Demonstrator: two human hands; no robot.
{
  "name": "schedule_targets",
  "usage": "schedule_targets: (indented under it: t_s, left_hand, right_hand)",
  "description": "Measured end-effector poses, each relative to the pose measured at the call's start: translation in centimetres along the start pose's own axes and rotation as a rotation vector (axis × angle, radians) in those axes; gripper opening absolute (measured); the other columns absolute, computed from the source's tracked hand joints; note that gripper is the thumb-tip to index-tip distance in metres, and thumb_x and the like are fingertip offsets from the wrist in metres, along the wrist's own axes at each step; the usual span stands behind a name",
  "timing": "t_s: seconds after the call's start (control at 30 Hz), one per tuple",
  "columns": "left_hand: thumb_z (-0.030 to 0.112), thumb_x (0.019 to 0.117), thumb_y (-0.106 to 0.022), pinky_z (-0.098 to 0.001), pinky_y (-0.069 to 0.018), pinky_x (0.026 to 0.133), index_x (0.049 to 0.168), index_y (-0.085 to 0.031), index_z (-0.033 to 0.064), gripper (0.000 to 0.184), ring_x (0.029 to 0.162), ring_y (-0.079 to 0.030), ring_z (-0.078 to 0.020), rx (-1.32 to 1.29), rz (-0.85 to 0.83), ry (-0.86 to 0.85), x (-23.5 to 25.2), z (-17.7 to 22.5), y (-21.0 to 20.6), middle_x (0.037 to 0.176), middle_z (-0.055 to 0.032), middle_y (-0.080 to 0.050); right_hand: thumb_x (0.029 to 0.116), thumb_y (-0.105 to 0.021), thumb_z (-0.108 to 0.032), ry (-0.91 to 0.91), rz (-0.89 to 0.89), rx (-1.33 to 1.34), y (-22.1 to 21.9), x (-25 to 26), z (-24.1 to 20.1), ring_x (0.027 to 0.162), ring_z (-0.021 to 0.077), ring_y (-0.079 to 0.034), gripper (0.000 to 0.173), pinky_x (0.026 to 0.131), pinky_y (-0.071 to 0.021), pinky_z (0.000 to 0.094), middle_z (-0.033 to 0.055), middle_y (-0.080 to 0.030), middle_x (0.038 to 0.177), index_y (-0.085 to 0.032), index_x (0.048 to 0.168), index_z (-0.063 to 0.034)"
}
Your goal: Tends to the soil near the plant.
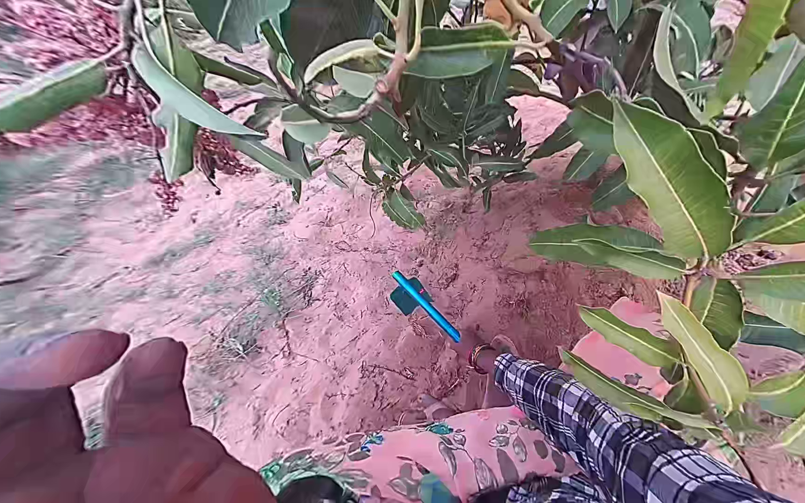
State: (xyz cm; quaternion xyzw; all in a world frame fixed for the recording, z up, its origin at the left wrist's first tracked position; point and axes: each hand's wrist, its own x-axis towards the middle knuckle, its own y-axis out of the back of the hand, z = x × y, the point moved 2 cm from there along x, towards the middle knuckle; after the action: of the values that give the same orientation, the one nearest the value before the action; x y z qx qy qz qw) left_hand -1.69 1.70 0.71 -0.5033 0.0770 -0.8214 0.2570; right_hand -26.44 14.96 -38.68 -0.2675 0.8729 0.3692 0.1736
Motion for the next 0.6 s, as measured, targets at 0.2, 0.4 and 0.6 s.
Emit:
schedule_targets:
  t_s: [0.2,0.4,0.6]
  left_hand:
    - [0.011,0.0981,-0.056,-0.0394,-0.0544,0.100,0.148,-0.026,-0.0091,0.061,0.124,-0.058,-0.0253,0.363,-0.060,-0.167,5.0,-6.5,-0.1,0.147,-0.0165,-0.047]
    - [0.004,0.0932,-0.052,-0.0296,-0.0535,0.080,0.145,-0.043,-0.0021,0.053,0.103,-0.063,-0.0176,0.665,0.289,0.301,8.1,-27.5,7.7,0.139,-0.0178,-0.055]
    - [0.030,0.0966,-0.070,-0.0698,-0.0355,0.112,0.152,-0.045,0.0026,0.067,0.140,-0.040,-0.0573,1.151,-0.238,1.175,0.0,-43.0,19.9,0.153,-0.0395,-0.037]
  right_hand:
    - [0.0993,-0.067,-0.034,0.043,-0.042,0.001,0.3,-0.3,0.8,0.113,0.0368,-0.065,0.059,0.100,-0.0507,0.0536,0.0254,-0.064,0.127,-0.051,0.145,-0.0001]
    - [0.1011,-0.067,-0.037,0.062,0.124,0.054,0.4,-0.3,-1.2,0.100,0.0349,-0.066,0.052,0.093,-0.0513,0.0528,0.0241,-0.067,0.114,-0.059,0.135,0.0014]
    - [0.1018,-0.066,-0.039,-0.017,0.180,0.049,3.4,2.9,-6.2,0.091,0.0306,-0.064,0.053,0.085,-0.0516,0.0491,0.0214,-0.066,0.110,-0.058,0.135,0.0011]
